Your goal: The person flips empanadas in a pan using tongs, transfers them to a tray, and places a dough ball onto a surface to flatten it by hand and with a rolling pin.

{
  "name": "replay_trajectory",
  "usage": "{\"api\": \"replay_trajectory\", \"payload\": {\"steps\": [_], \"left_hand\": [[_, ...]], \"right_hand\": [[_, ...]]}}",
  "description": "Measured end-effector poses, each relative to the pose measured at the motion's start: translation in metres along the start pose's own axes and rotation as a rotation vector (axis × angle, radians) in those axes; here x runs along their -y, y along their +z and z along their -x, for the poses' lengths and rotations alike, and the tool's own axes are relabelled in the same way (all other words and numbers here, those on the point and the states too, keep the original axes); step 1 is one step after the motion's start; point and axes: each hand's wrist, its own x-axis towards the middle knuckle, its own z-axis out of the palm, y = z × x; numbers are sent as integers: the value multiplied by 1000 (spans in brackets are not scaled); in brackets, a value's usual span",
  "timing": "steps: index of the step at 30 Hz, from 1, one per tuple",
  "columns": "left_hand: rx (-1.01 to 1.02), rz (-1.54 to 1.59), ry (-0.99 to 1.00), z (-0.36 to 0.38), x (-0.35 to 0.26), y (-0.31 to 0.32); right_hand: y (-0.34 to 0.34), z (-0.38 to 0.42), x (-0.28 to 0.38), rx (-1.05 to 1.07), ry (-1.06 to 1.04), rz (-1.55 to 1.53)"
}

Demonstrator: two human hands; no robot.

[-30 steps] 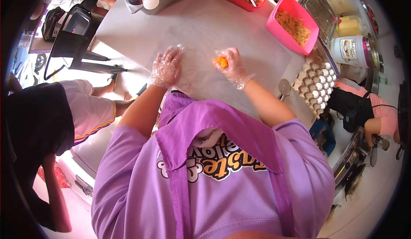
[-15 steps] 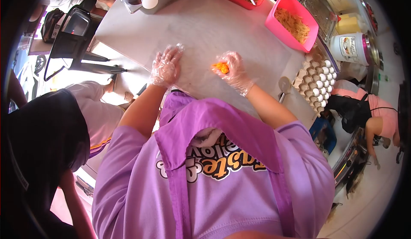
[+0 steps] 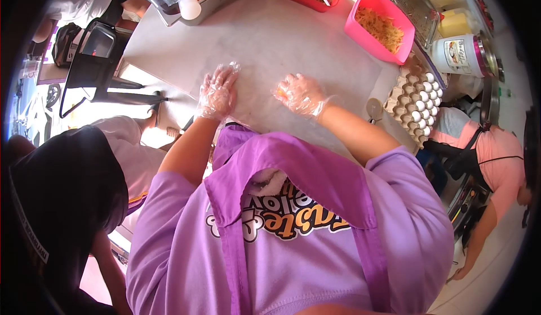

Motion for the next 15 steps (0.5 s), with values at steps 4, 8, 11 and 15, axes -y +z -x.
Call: {"api": "replay_trajectory", "payload": {"steps": [4, 8, 11, 15], "left_hand": [[19, 23, -6, 0, -2, -5], [78, -17, -21, 0, -1, -3], [98, -23, -31, 0, 0, -3], [82, 29, -37, -1, -1, -5]], "right_hand": [[-10, 4, 16, 77, 82, 54], [-9, -6, 19, 113, 136, 36], [-4, -14, 12, 125, 144, 10], [12, -24, 3, 84, 147, -39]]}}
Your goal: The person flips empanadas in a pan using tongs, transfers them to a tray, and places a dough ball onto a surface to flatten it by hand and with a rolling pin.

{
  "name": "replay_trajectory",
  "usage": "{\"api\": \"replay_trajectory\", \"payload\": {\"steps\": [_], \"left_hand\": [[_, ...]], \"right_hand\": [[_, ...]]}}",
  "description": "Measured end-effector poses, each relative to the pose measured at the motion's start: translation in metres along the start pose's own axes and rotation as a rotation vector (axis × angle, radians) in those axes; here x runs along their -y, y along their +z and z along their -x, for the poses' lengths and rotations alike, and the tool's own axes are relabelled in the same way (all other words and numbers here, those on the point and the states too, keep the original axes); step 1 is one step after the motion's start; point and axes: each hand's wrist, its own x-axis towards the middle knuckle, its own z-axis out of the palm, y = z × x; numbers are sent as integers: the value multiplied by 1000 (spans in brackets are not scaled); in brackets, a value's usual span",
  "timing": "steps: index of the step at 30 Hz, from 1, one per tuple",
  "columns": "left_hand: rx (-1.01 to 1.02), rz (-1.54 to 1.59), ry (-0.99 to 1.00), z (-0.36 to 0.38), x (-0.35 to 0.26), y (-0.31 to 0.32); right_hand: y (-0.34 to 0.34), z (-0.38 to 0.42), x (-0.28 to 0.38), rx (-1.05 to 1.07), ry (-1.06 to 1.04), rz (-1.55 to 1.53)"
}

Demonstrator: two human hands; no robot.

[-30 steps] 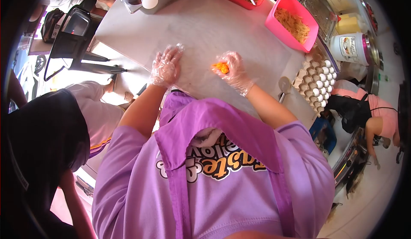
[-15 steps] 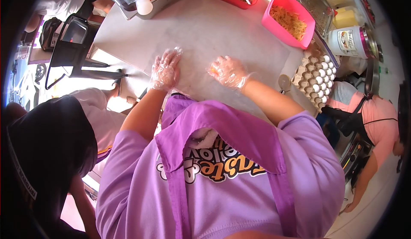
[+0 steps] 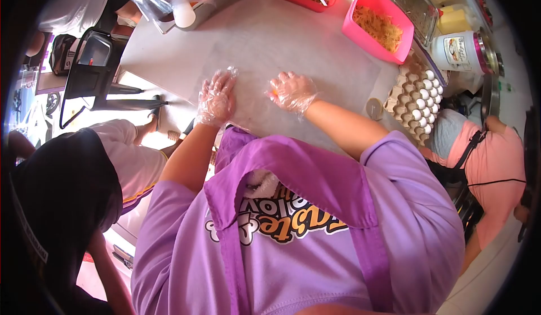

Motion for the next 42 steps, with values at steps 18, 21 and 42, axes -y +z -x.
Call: {"api": "replay_trajectory", "payload": {"steps": [18, 21, 42], "left_hand": [[-87, 352, -90, 3, 19, 23], [-146, 1180, -310, 2, 39, 18], [-185, 2012, -434, -33, -117, -33]], "right_hand": [[-11, 17, -50, 167, -237, -1983], [-16, 25, -32, 113, -32, -1953], [-56, 42, 30, -432, 92, -2073]]}}
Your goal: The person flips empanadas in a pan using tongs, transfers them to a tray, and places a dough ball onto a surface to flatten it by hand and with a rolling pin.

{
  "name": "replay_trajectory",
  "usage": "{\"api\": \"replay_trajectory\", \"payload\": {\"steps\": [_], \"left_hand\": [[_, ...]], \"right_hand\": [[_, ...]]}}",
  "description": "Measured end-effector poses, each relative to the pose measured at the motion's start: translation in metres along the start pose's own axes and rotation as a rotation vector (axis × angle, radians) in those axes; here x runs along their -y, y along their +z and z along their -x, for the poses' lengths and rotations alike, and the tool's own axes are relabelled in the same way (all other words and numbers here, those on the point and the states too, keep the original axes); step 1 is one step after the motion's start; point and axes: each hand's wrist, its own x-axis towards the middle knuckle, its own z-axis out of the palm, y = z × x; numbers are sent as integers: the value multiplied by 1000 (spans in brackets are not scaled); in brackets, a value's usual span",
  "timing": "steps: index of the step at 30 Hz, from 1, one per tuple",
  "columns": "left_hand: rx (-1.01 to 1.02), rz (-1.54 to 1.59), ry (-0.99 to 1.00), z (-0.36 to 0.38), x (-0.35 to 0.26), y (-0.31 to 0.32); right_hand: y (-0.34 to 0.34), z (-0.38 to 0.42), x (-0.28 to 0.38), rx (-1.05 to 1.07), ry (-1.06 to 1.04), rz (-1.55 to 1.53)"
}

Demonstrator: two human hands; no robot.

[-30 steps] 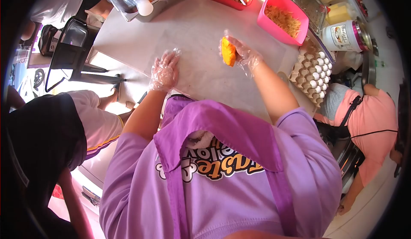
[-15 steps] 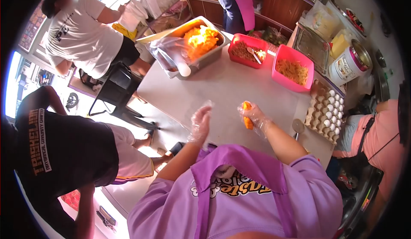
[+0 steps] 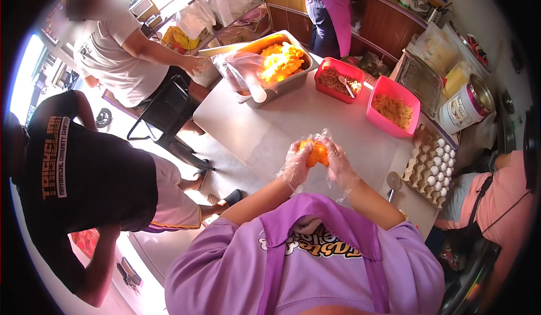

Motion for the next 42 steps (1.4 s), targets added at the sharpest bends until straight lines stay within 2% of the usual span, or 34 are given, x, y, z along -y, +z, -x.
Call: {"api": "replay_trajectory", "payload": {"steps": [1, 3, 4, 5, 6, 7, 8, 9, 10, 11, 13, 14, 15, 16, 18, 19, 21, 22, 26, 30, 33, 35, 37, 38, 39, 40, 41, 42], "left_hand": [[-5, 4, 8, 1, 2, 1], [84, -81, 129, 2, 2, 3], [36, -132, 88, 5, 0, 7], [33, -131, 92, 8, -13, 12], [31, -52, -268, 8, -30, 15], [29, 29, -629, 9, -41, 15], [208, 290, -746, 3, -39, 6], [207, 292, -746, -1, -33, 0], [245, 334, -714, -3, -34, 1], [284, 374, -683, -3, -34, 1], [301, 342, -653, 1, -29, -2], [346, 74, -331, 7, -22, 0], [384, -192, -6, 10, -18, 1], [390, -196, -17, 8, -15, 2], [252, 312, -204, -2, -9, 8], [268, 306, -229, -3, -9, 14], [109, 241, -216, -2, -14, 21], [106, 203, -186, -3, -13, 21], [191, 291, -206, -5, -17, 21], [136, 446, -245, -11, -9, 21], [225, 404, -191, 2, -19, 28], [269, 424, -256, -1, -24, 30], [151, 442, -399, 4, -27, 36], [316, 437, -302, -6, -12, 28], [324, 439, -306, -6, -6, 24], [254, 198, -246, 6, -18, 34], [183, -43, -185, 13, -25, 39], [189, -43, -190, 13, -26, 38]], "right_hand": [[2, 3, 3, 9, 2, 5], [4, 5, 5, -109, 102, 90], [-2, 1, 0, -104, 102, 92], [-10, -4, -8, -25, -192, 338], [-18, -9, -15, 55, -487, 580], [-16, -6, -11, 57, -485, 581], [-11, 2, -1, 154, -596, 768], [-6, 8, 8, 252, -707, 952], [-2, 11, 14, 369, -800, 969], [0, 12, 14, 367, -799, 968], [1, 15, 12, 362, -940, 1092], [1, 15, 7, 356, -937, 1090], [2, 12, -1, 226, -931, 1029], [7, 13, -4, 91, -922, 966], [14, 17, -5, 3, -926, 990], [17, 19, -3, -67, -932, 1016], [12, 16, -7, -88, -968, 1066], [12, 16, -8, -108, -1007, 1095], [16, 19, 0, -78, -1087, 1148], [19, 21, 1, -66, -1115, 1223], [24, 21, 8, -66, -1184, 1223], [26, 23, 9, -58, -1207, 1111], [24, 20, 4, -90, -1244, 1133], [22, 20, 4, -63, -1143, 1095], [20, 20, 4, -37, -1040, 1054], [21, 18, 2, -43, -1041, 1060], [22, 17, 0, -75, -881, 939], [22, 16, -1, -107, -723, 815]]}}
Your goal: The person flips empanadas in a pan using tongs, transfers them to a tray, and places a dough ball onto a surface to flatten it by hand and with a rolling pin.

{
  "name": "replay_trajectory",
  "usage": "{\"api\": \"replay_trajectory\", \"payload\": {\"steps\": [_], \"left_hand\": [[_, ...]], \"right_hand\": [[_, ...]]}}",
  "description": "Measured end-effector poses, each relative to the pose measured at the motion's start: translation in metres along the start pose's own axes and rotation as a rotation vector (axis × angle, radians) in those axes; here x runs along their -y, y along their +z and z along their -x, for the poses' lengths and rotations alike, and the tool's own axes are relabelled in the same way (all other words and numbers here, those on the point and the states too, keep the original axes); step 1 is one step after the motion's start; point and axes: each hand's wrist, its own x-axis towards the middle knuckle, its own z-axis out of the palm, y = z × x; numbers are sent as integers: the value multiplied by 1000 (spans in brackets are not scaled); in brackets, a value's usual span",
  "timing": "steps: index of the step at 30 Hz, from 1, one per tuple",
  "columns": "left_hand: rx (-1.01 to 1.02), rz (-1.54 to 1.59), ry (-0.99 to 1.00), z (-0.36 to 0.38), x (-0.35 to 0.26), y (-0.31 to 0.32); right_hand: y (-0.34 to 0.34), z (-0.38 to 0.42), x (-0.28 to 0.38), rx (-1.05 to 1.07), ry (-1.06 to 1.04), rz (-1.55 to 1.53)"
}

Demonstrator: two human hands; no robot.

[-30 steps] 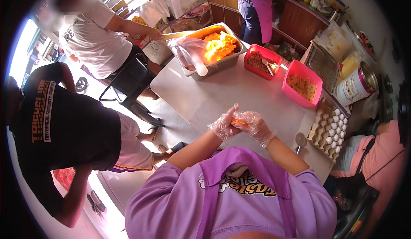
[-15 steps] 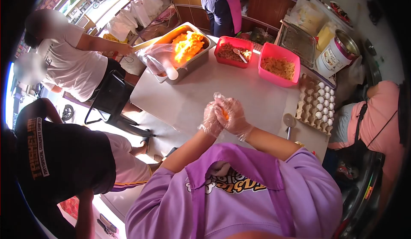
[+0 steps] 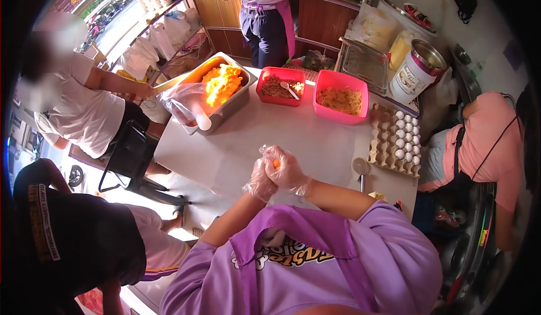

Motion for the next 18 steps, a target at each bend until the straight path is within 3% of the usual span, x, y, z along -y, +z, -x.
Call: {"api": "replay_trajectory", "payload": {"steps": [2, 3, 5, 6, 7, 8, 9, 10, 11, 12, 13, 15, 17, 18], "left_hand": [[-167, -207, -218, -2, -2, -2], [-159, -208, -219, -2, 2, -6], [-34, -243, 16, 0, 11, -13], [-27, -251, 16, -1, 10, -12], [-9, -36, -50, 2, 5, -1], [9, 177, -116, 3, 0, 6], [17, 164, -118, 2, -3, 5], [-50, 197, -206, 3, -5, 4], [-120, 228, -297, 5, -7, 0], [104, 198, -315, -7, 1, -29], [111, 186, -322, -5, -3, -23], [-126, 414, -362, 2, -9, -10], [-96, 409, -344, 4, -5, -12], [-67, 417, -317, 5, -2, -14]], "right_hand": [[-4, -4, -5, 41, 128, -34], [-7, -5, -7, 91, 255, -74], [-9, -5, -24, 119, 271, -93], [-9, -5, -33, 152, 286, -118], [-11, -6, -37, 141, 282, -121], [-13, -8, -40, 195, 235, -135], [-15, -9, -44, 248, 188, -149], [-21, -10, -25, 374, 334, -377], [-27, -13, -4, 357, 330, -382], [-32, -16, 15, 526, 360, -348], [-34, -18, 25, 696, 389, -311], [-28, -18, 14, 634, 294, -133], [-21, -11, 5, 513, 172, -429], [-22, -9, 0, 517, 173, -430]]}}
